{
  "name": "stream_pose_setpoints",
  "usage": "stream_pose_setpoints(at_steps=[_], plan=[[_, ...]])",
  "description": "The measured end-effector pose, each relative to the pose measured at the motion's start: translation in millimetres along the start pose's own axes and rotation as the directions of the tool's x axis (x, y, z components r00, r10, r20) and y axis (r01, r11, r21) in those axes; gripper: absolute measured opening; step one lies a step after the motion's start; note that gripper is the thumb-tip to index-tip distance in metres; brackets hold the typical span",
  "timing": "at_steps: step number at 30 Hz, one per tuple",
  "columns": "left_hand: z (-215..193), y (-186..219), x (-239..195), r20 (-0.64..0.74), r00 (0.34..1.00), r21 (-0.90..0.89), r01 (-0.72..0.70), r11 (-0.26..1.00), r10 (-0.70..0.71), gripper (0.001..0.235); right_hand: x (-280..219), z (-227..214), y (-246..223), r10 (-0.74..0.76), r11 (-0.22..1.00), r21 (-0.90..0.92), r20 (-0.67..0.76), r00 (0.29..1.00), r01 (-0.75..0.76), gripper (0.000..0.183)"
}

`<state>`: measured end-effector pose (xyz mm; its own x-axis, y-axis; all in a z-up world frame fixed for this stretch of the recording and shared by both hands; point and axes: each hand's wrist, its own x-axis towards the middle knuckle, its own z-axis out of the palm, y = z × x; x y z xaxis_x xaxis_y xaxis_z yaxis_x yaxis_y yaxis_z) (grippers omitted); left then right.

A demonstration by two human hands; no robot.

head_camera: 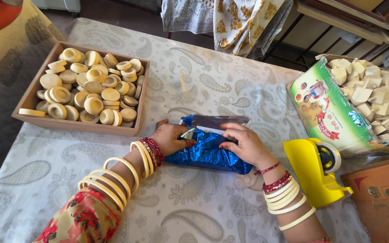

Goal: The person wraps individual sweet pieces by hand using blue foil and places them into a small pink box.

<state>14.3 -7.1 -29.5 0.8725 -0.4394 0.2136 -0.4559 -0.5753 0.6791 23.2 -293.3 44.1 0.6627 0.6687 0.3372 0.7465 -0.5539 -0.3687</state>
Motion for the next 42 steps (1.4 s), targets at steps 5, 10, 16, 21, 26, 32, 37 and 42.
stream_pose_setpoints(at_steps=[5,10,16,21,26,32,37,42], plan=[[-5.7,12.5,-7.1,-0.003,0.953,-0.109,0.301,0.947,-0.303,0.042,8.1,1.5,2.6,0.443,0.889,0.035,0.193,0.876,-0.457,0.035],[-28.3,62.7,-23.7,-0.640,0.674,0.435,-0.077,0.897,0.368,0.020,7.2,2.5,16.2,0.184,0.983,-0.009,0.152,0.971,-0.185,0.035],[31.7,90.0,-24.1,-0.064,0.854,0.505,-0.418,0.755,0.516,0.030,10.4,-1.5,6.8,0.146,0.989,-0.009,0.153,0.977,-0.146,0.030],[26.2,75.0,-19.6,-0.059,0.946,0.409,-0.270,0.872,0.320,0.050,11.1,-7.0,-17.5,0.072,0.984,-0.165,0.024,0.997,-0.067,0.020],[26.0,69.1,-20.8,-0.096,0.956,0.330,-0.232,0.915,0.277,0.054,19.0,2.5,-30.1,-0.242,0.887,-0.440,-0.185,0.952,0.140,0.023],[26.3,71.3,-16.7,-0.094,0.957,0.384,-0.220,0.897,0.275,0.050,23.6,16.6,6.5,0.003,0.886,-0.451,-0.232,0.973,-0.110,0.076],[24.4,74.9,-14.7,-0.062,0.968,0.401,-0.199,0.894,0.243,0.050,30.6,14.3,38.7,0.072,0.934,-0.328,-0.207,0.976,-0.138,0.070],[23.8,72.1,-16.9,-0.068,0.974,0.386,-0.175,0.906,0.218,0.049,49.4,1.7,28.0,0.072,0.950,-0.284,-0.201,0.977,-0.129,0.037]])
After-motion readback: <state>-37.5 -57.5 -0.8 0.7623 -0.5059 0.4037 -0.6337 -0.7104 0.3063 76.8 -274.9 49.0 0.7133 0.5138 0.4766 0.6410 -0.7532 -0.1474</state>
